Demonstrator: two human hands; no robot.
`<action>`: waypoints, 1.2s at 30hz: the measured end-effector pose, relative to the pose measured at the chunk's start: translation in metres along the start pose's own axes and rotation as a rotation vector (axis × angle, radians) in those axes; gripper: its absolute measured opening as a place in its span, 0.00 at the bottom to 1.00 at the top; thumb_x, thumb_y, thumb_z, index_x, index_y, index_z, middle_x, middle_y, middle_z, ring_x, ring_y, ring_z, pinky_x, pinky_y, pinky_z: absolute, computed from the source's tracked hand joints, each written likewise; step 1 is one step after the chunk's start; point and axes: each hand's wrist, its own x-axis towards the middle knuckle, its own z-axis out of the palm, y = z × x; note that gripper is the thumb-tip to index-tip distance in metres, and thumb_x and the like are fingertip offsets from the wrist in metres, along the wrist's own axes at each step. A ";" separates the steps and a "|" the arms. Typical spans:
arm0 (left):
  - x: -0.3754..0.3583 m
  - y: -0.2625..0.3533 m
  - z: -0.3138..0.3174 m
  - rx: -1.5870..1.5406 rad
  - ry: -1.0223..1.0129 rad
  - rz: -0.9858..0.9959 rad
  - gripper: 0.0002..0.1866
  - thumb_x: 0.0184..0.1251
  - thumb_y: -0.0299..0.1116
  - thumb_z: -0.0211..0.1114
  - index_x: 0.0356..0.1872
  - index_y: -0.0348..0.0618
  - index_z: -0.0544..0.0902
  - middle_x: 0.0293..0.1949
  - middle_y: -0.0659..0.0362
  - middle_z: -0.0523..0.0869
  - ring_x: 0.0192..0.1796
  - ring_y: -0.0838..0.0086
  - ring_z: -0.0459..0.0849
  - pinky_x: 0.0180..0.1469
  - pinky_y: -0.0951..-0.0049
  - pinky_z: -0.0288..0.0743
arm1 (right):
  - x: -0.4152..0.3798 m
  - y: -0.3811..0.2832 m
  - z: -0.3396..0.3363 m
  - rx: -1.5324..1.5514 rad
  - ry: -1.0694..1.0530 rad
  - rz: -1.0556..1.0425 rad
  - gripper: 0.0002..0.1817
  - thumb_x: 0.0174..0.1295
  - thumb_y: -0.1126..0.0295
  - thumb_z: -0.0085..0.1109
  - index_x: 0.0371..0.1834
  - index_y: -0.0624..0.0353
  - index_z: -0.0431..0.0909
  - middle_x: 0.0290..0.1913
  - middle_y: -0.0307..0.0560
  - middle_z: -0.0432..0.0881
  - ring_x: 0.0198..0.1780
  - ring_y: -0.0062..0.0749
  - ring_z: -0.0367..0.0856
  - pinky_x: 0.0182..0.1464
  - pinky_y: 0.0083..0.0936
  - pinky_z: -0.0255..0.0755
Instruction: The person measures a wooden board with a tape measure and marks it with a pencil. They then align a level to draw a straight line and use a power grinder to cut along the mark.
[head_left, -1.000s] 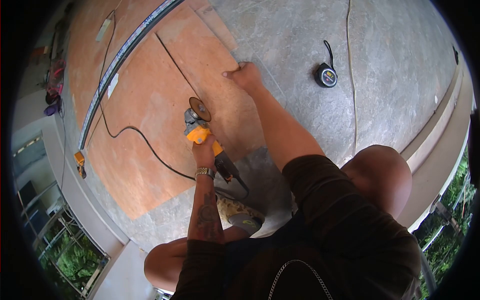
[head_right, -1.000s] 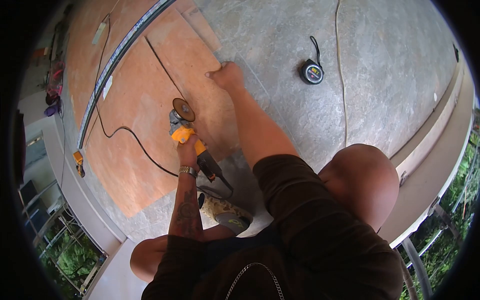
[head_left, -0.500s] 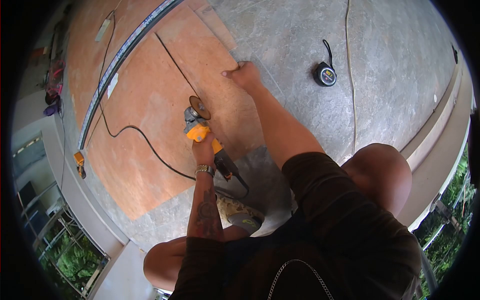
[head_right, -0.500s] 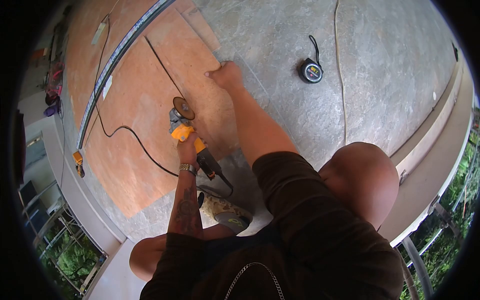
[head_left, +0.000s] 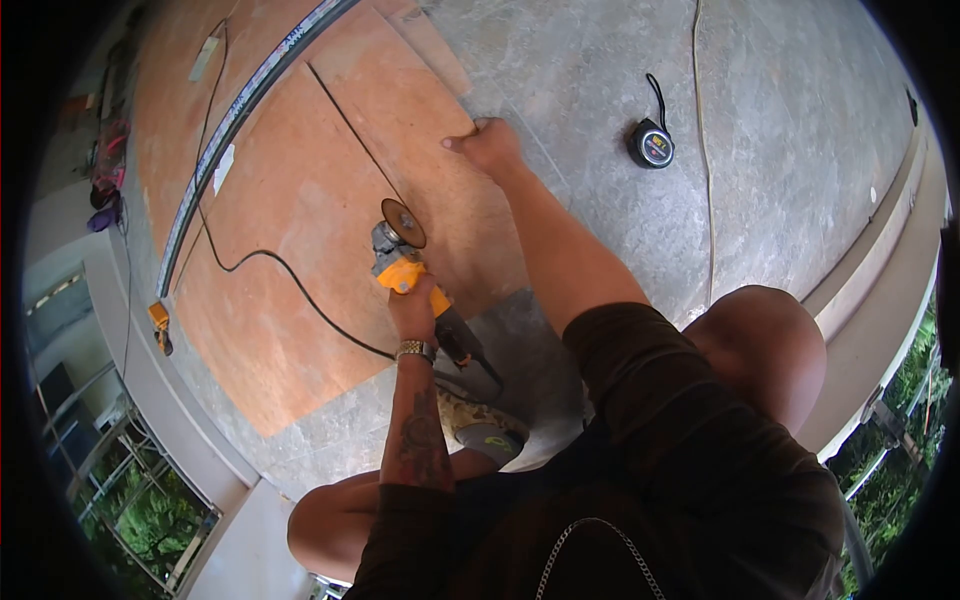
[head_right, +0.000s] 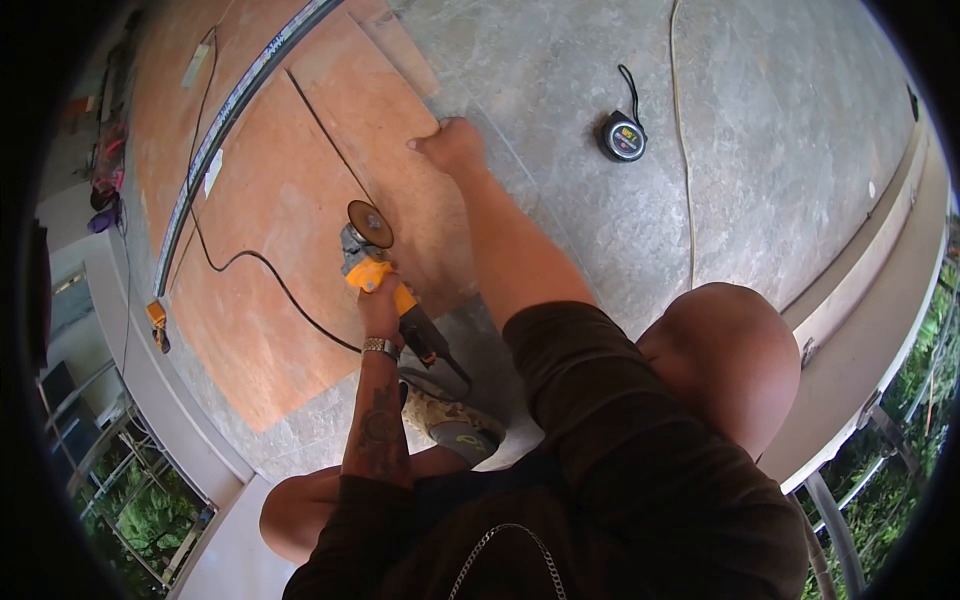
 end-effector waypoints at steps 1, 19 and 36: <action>0.000 0.000 0.000 0.008 0.002 0.002 0.15 0.60 0.27 0.67 0.48 0.37 0.79 0.33 0.56 0.84 0.28 0.68 0.86 0.30 0.66 0.84 | -0.001 0.000 0.000 0.031 -0.003 0.010 0.32 0.47 0.50 0.80 0.45 0.69 0.87 0.46 0.65 0.88 0.52 0.53 0.86 0.55 0.38 0.78; 0.005 -0.001 -0.001 0.065 0.010 -0.013 0.16 0.61 0.29 0.67 0.49 0.37 0.79 0.34 0.56 0.85 0.31 0.67 0.87 0.34 0.65 0.85 | 0.004 0.004 0.003 0.016 -0.001 0.012 0.34 0.46 0.49 0.80 0.45 0.70 0.87 0.48 0.66 0.87 0.53 0.53 0.86 0.56 0.38 0.78; -0.002 -0.005 0.003 0.048 0.063 -0.001 0.18 0.60 0.29 0.70 0.49 0.35 0.77 0.34 0.55 0.85 0.30 0.66 0.87 0.30 0.64 0.86 | 0.010 0.014 0.011 0.129 0.008 -0.022 0.30 0.45 0.51 0.81 0.40 0.68 0.87 0.40 0.62 0.88 0.44 0.52 0.88 0.48 0.40 0.79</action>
